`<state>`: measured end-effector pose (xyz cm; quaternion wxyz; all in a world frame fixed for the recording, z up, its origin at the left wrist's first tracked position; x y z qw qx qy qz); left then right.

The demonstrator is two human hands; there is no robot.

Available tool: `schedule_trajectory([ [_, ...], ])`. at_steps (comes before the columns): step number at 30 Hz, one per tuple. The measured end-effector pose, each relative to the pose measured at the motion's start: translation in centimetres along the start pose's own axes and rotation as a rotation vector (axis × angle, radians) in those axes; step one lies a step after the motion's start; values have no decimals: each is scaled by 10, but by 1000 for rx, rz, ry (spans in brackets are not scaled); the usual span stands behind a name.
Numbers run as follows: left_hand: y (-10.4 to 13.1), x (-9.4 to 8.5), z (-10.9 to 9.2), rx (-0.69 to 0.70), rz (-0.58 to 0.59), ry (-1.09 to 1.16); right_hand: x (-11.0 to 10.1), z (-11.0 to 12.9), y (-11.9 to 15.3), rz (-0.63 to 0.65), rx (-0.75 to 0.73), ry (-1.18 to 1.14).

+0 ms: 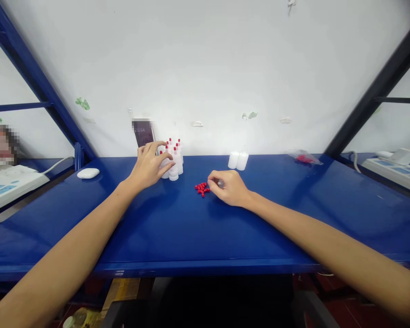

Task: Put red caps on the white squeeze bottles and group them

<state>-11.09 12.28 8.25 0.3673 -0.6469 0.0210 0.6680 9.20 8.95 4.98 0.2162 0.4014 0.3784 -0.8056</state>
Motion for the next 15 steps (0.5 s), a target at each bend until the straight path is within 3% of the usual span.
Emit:
schedule_trajectory([
  [15, -2, 2, -11, 6, -42, -35, 8, 0, -2, 79, -1, 48],
])
Point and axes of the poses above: each hand's wrist, its own y-axis away from the middle knuckle, its own x-axis out of the palm, z = x × y, the point moved 9 cm from there along -y, towards the middle knuckle, and after that the axes turned 15 degrees about z, right-handed, at the moved point
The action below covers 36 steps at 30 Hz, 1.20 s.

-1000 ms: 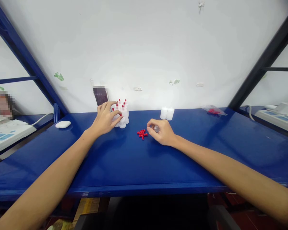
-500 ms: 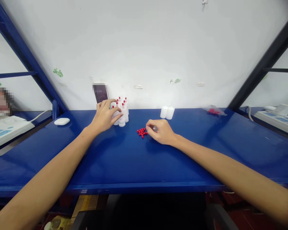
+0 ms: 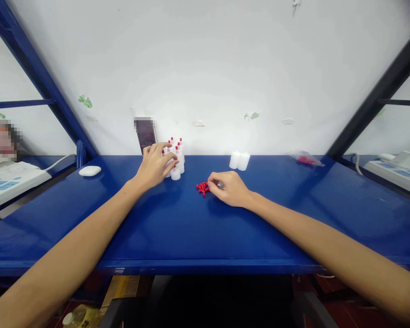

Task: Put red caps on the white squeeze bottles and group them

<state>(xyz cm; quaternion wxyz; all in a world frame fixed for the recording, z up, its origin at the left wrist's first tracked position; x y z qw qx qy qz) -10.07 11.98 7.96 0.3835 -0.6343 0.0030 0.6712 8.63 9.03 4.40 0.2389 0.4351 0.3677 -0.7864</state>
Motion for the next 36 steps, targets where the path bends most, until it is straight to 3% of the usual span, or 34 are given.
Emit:
schedule_trajectory([
  [5, 1, -20, -11, -35, -143, 62, 2, -7, -2, 32, 74, 5],
  [10, -2, -19, -22, 2, -128, 27, 5, -11, -3, 98, 139, 32],
  [16, -1, -9, 3, -78, -130, 129, 5, -9, -3, 106, 116, 26],
  [21, 1, -25, 25, -199, -157, 189, 7, -10, -3, 105, 99, 20],
  [24, 5, -29, 56, -363, -63, 232, 9, -11, -3, 112, 91, 25],
  [29, 17, -19, 102, -602, 238, 198, 11, -11, -3, 131, 83, 33],
  [33, 21, -17, 107, -593, 393, 218, 12, -11, -3, 141, 82, 41],
  [36, 20, -11, 98, -469, 505, 242, 12, -11, -3, 148, 81, 49],
])
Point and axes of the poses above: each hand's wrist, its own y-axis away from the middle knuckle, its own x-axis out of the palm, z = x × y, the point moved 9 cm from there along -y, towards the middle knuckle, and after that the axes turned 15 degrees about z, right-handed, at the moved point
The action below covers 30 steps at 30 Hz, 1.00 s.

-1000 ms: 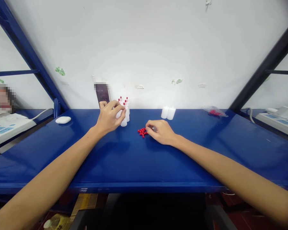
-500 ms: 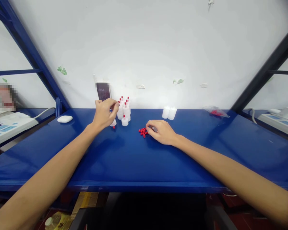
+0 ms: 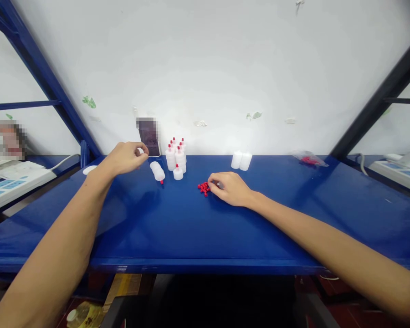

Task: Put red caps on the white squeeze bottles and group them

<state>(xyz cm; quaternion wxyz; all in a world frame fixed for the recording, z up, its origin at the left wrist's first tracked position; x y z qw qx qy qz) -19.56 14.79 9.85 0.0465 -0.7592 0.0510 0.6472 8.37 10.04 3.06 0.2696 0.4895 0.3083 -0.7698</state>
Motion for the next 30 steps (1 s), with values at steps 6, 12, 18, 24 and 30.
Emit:
schedule_trajectory([
  [6, -1, 38, -20, 270, 275, -129, -1, 1, 0, 9, -1, 14],
  [12, -5, 63, -23, 268, 400, -103, -2, 2, 0, 9, -4, 8],
  [18, -8, 61, -23, 317, 384, -47, 0, 3, 0, 26, -17, 17],
  [24, 1, 51, -18, 231, 433, 110, 1, 4, 0, 38, -26, 34],
  [30, 5, 53, -10, 203, 505, 439, 2, 4, -1, 39, -31, 31],
])
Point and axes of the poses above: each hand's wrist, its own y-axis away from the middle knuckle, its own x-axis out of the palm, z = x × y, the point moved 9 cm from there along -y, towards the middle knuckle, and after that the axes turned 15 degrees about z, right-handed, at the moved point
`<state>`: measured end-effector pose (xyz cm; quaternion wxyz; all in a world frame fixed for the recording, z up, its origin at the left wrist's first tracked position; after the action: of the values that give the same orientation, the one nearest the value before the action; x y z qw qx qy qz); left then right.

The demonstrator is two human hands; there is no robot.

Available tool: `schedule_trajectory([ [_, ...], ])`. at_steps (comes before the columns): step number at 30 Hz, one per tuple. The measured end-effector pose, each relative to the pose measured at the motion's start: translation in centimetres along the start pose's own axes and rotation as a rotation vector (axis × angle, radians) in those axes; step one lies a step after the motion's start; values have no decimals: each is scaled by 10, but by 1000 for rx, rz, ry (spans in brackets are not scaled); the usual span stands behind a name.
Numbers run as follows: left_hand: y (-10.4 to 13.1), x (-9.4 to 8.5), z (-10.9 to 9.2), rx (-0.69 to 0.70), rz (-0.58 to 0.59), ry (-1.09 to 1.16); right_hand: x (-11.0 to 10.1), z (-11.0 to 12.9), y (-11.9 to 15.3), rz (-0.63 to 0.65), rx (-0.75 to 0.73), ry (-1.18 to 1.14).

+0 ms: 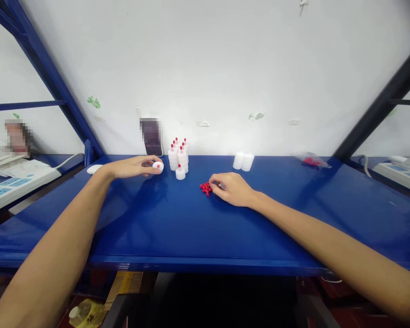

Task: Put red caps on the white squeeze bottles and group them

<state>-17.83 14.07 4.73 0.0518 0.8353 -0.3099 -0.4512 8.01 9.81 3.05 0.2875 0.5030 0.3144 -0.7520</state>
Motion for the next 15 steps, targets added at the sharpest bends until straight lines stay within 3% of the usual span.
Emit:
schedule_trajectory([
  [6, -9, 3, 15, 24, 1, 284, 0, 0, 0, 9, 4, 3],
  [12, -17, 7, 2, 100, 24, 248, -1, 1, 0, 11, -4, -2],
  [15, -17, 7, -2, 74, -16, 219, 0, 1, 1, 17, -4, 2],
])
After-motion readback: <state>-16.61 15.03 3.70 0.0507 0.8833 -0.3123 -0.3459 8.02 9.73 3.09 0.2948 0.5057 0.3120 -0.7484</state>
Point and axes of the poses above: each hand's wrist, its own y-axis away from the middle knuckle, its own x-axis out of the palm, z = x × y, the point moved 9 cm from there along -y, towards the middle knuckle, and after that the axes turned 15 degrees about z, right-handed, at the moved point
